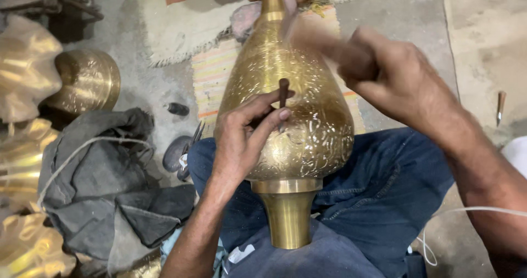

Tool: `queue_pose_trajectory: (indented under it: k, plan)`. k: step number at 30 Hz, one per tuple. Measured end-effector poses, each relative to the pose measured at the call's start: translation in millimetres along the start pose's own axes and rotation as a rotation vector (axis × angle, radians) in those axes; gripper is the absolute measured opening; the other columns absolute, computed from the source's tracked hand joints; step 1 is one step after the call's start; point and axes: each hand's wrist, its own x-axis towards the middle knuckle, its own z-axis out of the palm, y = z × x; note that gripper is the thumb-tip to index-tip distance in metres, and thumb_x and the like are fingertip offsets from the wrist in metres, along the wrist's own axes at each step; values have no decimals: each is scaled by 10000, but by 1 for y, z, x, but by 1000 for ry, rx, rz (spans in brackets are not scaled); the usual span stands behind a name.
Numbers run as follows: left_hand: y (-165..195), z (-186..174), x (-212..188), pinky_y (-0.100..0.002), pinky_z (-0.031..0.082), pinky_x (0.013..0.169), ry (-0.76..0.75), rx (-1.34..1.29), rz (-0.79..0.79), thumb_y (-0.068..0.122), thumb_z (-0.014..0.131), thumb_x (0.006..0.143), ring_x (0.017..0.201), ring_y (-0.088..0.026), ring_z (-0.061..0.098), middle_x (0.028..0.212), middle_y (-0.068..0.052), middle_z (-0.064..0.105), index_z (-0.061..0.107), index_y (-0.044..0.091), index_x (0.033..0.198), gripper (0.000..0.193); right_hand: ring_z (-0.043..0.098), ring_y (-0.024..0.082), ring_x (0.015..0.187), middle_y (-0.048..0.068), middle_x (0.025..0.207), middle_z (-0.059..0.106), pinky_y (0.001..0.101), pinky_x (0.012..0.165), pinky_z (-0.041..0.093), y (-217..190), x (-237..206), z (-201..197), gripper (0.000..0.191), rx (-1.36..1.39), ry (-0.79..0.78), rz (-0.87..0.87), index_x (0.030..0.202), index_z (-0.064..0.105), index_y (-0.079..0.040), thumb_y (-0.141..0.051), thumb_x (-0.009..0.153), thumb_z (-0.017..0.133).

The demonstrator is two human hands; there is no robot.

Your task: The person sits cross-legged on the floor with a large engraved brass vessel on their lap. They hold a metal punch against the vessel's surface with one hand and repeatedly strike the punch with a wooden mallet held in the other hand, chasing the decorative pattern into the brass.

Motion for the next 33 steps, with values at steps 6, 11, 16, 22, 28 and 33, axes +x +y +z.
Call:
queue_pose_trajectory:
  k: [6,11,16,22,28,33]
  plan:
    - [-18,-1,0,-280,645,767,-19,-204,-42,206,740,970,858,-136,776,973,-95,809,701,14,1283,369,707,292,819,111,875,690,454,759,582,22,-14,16,285,-318,121,-185,1099,575,-51,-76,887,764]
    - [-19,-1,9,-302,690,751,31,-326,-96,203,739,973,800,-151,797,883,-112,795,720,9,1241,332,707,285,766,140,850,688,416,691,598,39,-35,41,252,-226,-11,94,1090,555,-43,-111,939,745]
    - [0,11,18,-291,656,717,-220,-69,54,230,762,936,808,-136,790,949,-86,815,732,64,1232,340,729,360,826,190,912,712,464,705,597,37,-56,56,318,-147,-90,238,1112,553,-32,-102,878,756]
    - [3,9,33,-307,648,682,-332,50,90,254,797,878,770,-142,778,899,-79,808,735,92,1233,395,707,426,907,214,935,711,520,770,563,34,-69,62,367,-82,-24,227,1097,544,-10,-95,827,778]
    - [-1,5,36,-292,668,676,-409,-9,-1,268,761,919,742,-109,785,842,-39,804,716,110,1233,354,735,349,925,186,1034,711,458,804,619,41,-72,62,398,80,24,316,1213,570,-29,-83,874,770]
    - [4,8,31,-305,645,659,-362,168,129,273,768,914,703,-118,766,816,-39,792,724,121,1237,360,728,322,1013,187,1143,702,442,882,624,43,-70,45,508,129,120,120,1347,577,-23,-63,871,750]
